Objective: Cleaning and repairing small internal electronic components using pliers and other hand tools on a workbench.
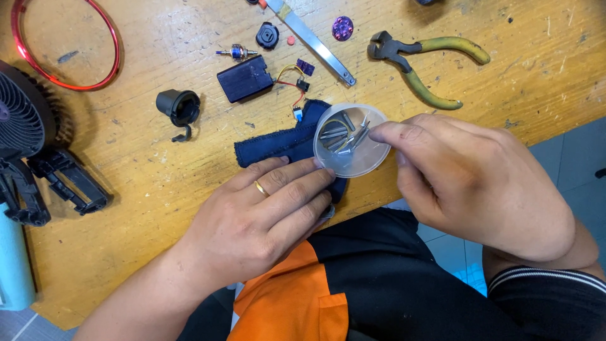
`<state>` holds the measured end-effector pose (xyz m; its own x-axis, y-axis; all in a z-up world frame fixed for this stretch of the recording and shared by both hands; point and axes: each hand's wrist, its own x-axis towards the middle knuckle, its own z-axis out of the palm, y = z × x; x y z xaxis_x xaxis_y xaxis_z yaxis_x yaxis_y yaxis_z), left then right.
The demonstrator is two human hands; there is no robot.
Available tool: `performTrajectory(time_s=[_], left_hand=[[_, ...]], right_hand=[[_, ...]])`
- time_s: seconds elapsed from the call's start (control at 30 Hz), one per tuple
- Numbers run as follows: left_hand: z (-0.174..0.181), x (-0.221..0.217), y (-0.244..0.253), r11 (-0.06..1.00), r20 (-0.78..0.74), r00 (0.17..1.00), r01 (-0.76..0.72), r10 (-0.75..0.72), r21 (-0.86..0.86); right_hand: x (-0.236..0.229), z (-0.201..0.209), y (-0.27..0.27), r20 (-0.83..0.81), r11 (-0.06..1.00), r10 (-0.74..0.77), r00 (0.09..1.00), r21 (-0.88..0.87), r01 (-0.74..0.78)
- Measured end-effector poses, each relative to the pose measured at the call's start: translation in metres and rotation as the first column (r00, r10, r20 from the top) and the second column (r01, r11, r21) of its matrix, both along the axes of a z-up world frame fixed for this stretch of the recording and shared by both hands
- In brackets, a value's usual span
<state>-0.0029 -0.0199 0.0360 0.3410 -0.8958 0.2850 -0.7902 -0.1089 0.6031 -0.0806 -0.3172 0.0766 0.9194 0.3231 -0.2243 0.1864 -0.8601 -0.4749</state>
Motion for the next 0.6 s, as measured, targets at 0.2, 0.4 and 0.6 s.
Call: performTrajectory(time_s=[0.2,0.4,0.6], left_hand=[[0.0001,-0.0001,0.0004,1.000,0.004,1.000,-0.003,0.003,0.005],[-0.0004,-0.0005,0.0007,1.000,-0.007,1.000,0.000,0.000,0.004],[-0.0005,0.0000,-0.0002,1.000,-0.006,1.000,-0.011,0.011,-0.006]], right_hand=[[0.0022,-0.0012,-0.0008,0.017,0.995,0.085,0.996,-0.061,-0.084],[0.0009,-0.0064,-0.0023,-0.003,0.971,0.152,0.988,-0.185,-0.150],[0.0063,-0.0030,-0.0019,-0.027,0.964,0.147,0.989,-0.220,-0.149]])
